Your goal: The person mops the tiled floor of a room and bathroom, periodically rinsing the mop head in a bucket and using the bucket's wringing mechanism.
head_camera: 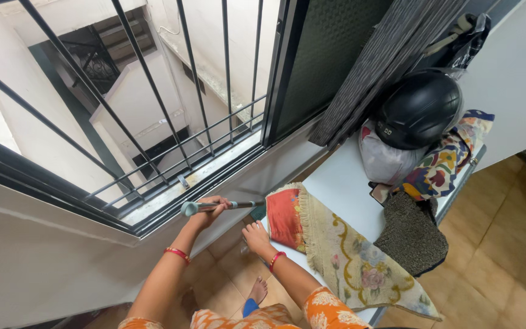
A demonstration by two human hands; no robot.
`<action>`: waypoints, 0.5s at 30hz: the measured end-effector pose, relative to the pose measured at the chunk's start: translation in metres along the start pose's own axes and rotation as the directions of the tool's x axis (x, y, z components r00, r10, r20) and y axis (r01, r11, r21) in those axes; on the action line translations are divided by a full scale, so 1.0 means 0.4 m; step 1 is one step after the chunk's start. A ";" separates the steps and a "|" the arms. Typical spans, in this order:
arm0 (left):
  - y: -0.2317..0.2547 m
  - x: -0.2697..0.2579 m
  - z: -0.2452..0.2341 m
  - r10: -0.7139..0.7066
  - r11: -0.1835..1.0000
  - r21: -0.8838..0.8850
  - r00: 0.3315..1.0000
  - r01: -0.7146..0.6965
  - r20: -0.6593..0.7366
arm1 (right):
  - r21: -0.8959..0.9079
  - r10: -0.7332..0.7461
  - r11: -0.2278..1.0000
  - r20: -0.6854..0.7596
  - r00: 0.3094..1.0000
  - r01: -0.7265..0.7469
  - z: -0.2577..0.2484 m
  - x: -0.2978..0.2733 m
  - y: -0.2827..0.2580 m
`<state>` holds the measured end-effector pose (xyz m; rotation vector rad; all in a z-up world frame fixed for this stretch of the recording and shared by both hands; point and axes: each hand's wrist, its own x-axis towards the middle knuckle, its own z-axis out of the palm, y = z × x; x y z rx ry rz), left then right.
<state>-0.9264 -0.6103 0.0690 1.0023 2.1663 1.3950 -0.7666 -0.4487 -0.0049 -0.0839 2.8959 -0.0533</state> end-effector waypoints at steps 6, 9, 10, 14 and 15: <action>0.028 0.150 0.079 0.068 0.978 -0.204 0.995 -0.053 0.068 | 0.018 -0.025 1.000 -0.004 1.000 0.025 0.039 -0.152 -0.036; 0.063 0.190 0.139 0.106 0.946 -0.320 0.986 -0.059 0.131 | 0.030 -0.009 1.000 0.034 0.999 0.008 0.046 -0.195 -0.049; 0.078 0.204 0.152 0.143 0.919 -0.387 0.975 -0.068 0.168 | 0.033 0.006 0.999 0.032 0.999 -0.007 0.045 -0.198 -0.054; 0.132 0.205 0.182 0.449 0.805 -0.510 0.873 -0.304 0.189 | 0.151 0.083 0.983 0.120 0.989 -0.101 0.030 -0.173 -0.043; 0.144 0.202 0.187 0.483 0.777 -0.555 0.848 -0.299 0.220 | 0.219 0.103 0.966 0.156 0.982 -0.137 0.026 -0.167 -0.040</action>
